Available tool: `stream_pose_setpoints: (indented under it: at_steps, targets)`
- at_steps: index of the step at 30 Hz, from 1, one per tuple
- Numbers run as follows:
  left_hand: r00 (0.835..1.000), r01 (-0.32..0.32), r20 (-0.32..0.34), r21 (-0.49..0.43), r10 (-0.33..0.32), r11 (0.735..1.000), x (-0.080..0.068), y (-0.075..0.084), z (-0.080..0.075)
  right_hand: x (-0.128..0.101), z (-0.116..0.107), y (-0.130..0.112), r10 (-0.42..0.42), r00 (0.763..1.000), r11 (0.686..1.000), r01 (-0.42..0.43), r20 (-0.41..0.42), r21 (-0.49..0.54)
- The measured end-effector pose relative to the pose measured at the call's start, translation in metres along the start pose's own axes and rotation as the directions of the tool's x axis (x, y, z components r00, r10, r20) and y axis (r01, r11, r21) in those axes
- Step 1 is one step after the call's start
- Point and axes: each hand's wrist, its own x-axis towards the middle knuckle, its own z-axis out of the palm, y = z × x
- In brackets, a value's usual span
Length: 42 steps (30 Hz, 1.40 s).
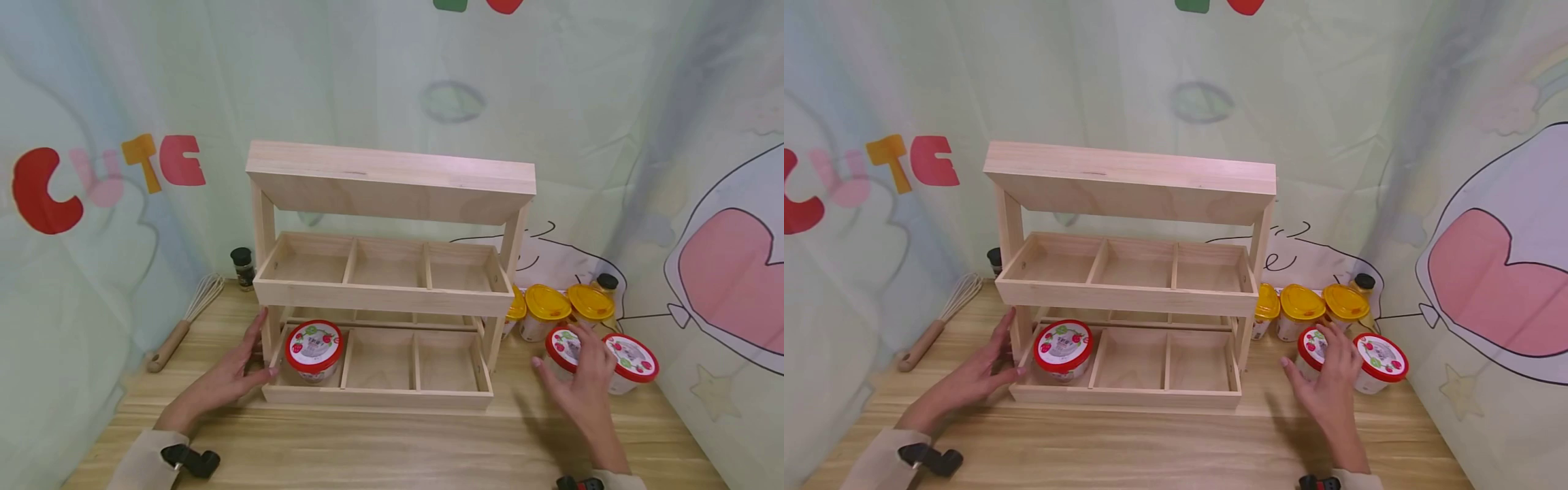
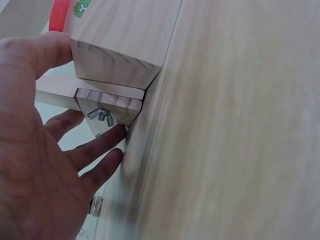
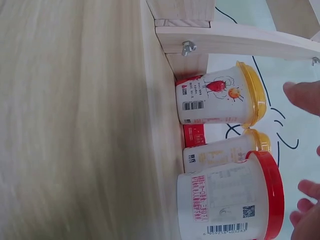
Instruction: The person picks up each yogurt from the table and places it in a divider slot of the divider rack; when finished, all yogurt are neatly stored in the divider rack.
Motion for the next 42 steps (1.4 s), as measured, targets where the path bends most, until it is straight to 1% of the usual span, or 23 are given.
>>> stream_pose_setpoints:
  at_steps: [3,7,10,15,22,25,32,36,40,42]
  targets:
    - [1.000,-0.001,0.001,-0.007,0.001,1.000,0.000,0.000,0.000,-0.001,-0.001,0.001,0.056,0.998,0.998,-0.056,-0.001,-0.031]
    - [1.000,0.002,0.000,-0.005,-0.002,1.000,0.000,0.000,0.000,-0.001,-0.003,0.004,0.136,0.991,0.989,-0.135,0.009,-0.061]
    - [1.000,0.006,0.000,-0.001,-0.006,1.000,0.000,-0.001,0.000,-0.001,-0.003,0.006,0.166,0.986,0.984,-0.165,0.014,-0.064]
    - [1.000,0.006,-0.001,-0.007,-0.006,1.000,-0.001,-0.001,-0.001,-0.001,-0.002,0.007,0.223,0.974,0.971,-0.218,0.041,-0.101]
    - [1.000,-0.015,-0.008,-0.004,0.015,1.000,0.000,-0.001,0.000,-0.002,-0.003,0.007,0.343,0.931,0.934,-0.323,0.127,-0.152]
    - [1.000,-0.025,-0.009,-0.010,0.025,1.000,0.000,-0.001,0.000,-0.004,-0.003,0.009,0.352,0.924,0.931,-0.329,0.148,-0.157]
    - [1.000,-0.012,-0.003,-0.001,0.012,1.000,0.000,0.001,0.000,-0.007,-0.003,0.014,0.363,0.918,0.928,-0.340,0.159,-0.153]
    - [1.000,-0.004,0.003,-0.003,0.004,1.000,-0.001,0.001,0.000,-0.009,-0.002,0.016,0.354,0.925,0.933,-0.339,0.138,-0.119]
    - [1.000,-0.010,-0.003,0.005,0.010,1.000,0.000,0.000,0.000,-0.010,-0.002,0.017,0.342,0.932,0.939,-0.333,0.118,-0.090]
    - [1.000,-0.015,-0.007,0.010,0.015,1.000,0.000,0.000,0.000,-0.011,-0.003,0.016,0.345,0.932,0.938,-0.338,0.113,-0.084]
